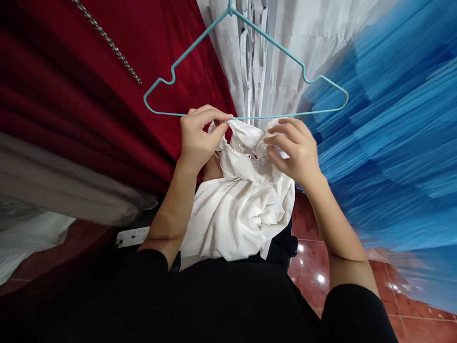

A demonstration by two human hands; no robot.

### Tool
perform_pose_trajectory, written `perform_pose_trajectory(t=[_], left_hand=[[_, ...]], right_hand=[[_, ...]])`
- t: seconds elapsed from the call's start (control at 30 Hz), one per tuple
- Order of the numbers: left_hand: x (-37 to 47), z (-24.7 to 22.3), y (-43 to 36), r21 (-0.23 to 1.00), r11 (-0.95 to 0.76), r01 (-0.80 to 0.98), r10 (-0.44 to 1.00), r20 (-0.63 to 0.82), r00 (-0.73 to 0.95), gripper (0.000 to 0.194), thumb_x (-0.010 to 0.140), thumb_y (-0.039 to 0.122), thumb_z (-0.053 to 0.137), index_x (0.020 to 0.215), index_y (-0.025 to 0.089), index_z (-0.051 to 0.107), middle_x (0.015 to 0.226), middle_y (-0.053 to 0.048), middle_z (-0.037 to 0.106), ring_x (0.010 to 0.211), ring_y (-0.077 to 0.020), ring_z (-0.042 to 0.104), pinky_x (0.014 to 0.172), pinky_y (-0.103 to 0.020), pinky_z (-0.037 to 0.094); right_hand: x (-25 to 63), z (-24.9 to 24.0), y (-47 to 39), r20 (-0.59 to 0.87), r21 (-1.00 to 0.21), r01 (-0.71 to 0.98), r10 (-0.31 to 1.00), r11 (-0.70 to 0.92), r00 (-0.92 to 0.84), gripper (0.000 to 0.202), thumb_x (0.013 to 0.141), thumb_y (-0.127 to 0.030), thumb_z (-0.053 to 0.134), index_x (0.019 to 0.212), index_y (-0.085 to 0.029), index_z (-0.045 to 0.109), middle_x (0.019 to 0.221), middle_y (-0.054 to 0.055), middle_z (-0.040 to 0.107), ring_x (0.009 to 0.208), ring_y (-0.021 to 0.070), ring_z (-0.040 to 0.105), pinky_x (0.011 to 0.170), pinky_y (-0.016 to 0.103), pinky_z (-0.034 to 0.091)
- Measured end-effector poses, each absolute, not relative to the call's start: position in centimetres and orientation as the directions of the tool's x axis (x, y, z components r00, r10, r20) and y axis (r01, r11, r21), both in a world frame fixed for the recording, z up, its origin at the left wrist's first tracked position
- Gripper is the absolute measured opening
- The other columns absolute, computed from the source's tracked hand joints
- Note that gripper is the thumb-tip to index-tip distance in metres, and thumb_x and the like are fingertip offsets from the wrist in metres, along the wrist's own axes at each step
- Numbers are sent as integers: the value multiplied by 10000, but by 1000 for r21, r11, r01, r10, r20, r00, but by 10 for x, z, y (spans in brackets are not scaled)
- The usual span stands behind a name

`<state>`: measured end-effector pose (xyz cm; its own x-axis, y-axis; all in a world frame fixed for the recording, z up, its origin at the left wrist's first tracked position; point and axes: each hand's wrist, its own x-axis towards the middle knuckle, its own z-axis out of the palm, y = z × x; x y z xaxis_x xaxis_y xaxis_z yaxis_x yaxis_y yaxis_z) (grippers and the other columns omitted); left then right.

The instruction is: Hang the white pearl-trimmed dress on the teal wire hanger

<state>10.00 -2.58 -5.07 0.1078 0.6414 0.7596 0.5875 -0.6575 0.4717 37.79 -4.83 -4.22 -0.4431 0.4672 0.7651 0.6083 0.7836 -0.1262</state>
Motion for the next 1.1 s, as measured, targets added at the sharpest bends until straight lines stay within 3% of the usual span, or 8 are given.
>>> perform_pose_trajectory(t=[0.07, 0.13, 0.3, 0.43, 0.6, 0.8, 0.97, 1.1], left_hand=[[100, -51, -27, 460, -667, 586, 629, 769, 112, 240, 921, 54, 697, 1016, 257, 783, 989, 24, 790, 957, -207, 728, 1006, -406, 508], [99, -52, -29, 445, -671, 593, 615, 781, 109, 240, 921, 50, 698, 1009, 256, 785, 995, 25, 795, 964, -208, 730, 1007, -406, 506], [102, -54, -33, 423, -688, 590, 592, 797, 120, 265, 961, 56, 664, 1052, 263, 802, 1056, 19, 823, 1035, -217, 759, 1045, -419, 522], [110, -60, -35, 408, -674, 616, 574, 814, 89, 265, 1027, 115, 608, 1100, 286, 798, 1187, -11, 806, 1153, -231, 754, 1085, -456, 562], [92, -96, -43, 451, -670, 590, 396, 889, -230, 170, 1052, 301, 626, 1101, 270, 786, 1128, -43, 731, 1117, -234, 739, 1005, -420, 601], [18, -139, -28, 655, -559, 508, 383, 748, -542, 255, 953, 441, 713, 1006, 198, 662, 898, 1, 675, 812, -128, 683, 734, -297, 539], [-31, -112, 4, 602, -637, 481, 288, 765, -576, 238, 822, 223, 780, 942, 205, 575, 790, 63, 500, 622, -33, 479, 632, -250, 400], [-38, -68, 27, 556, -666, 497, 269, 801, -535, 311, 747, -84, 621, 897, 186, 589, 831, 49, 552, 650, -55, 468, 614, -262, 378]], right_hand=[[359, -42, -37, 750, -87, 547, 416, 833, -514, 114, 969, -304, 655, 1045, -312, 740, 1334, 0, 774, 1391, 308, 665, 1166, 601, 541], [344, -46, -24, 727, -100, 504, 409, 858, -551, 141, 999, -310, 616, 1086, -297, 725, 1437, 16, 737, 1410, 308, 654, 1194, 613, 513], [324, -65, -14, 813, -200, 508, 431, 838, -391, 177, 1015, -275, 569, 1119, -287, 711, 1281, 36, 799, 1179, 276, 744, 1090, 581, 550], [324, -71, -18, 867, -194, 523, 394, 830, -304, 177, 1006, -271, 558, 1090, -296, 711, 1251, 21, 796, 1172, 277, 741, 1110, 613, 539], [325, -68, -17, 845, -223, 533, 434, 816, -311, 212, 1012, -270, 528, 1098, -294, 721, 1257, 23, 786, 1199, 278, 731, 1169, 643, 511], [321, -70, -20, 849, -254, 521, 446, 815, -283, 194, 1011, -266, 539, 1074, -293, 720, 1239, 19, 786, 1193, 280, 732, 1170, 638, 509], [322, -72, -19, 840, -273, 517, 463, 812, -284, 202, 1001, -267, 534, 1083, -297, 716, 1238, 17, 773, 1211, 280, 718, 1194, 649, 480], [325, -71, -18, 844, -248, 525, 447, 814, -295, 190, 984, -282, 547, 1059, -283, 722, 1220, 30, 771, 1195, 294, 724, 1164, 678, 500]])
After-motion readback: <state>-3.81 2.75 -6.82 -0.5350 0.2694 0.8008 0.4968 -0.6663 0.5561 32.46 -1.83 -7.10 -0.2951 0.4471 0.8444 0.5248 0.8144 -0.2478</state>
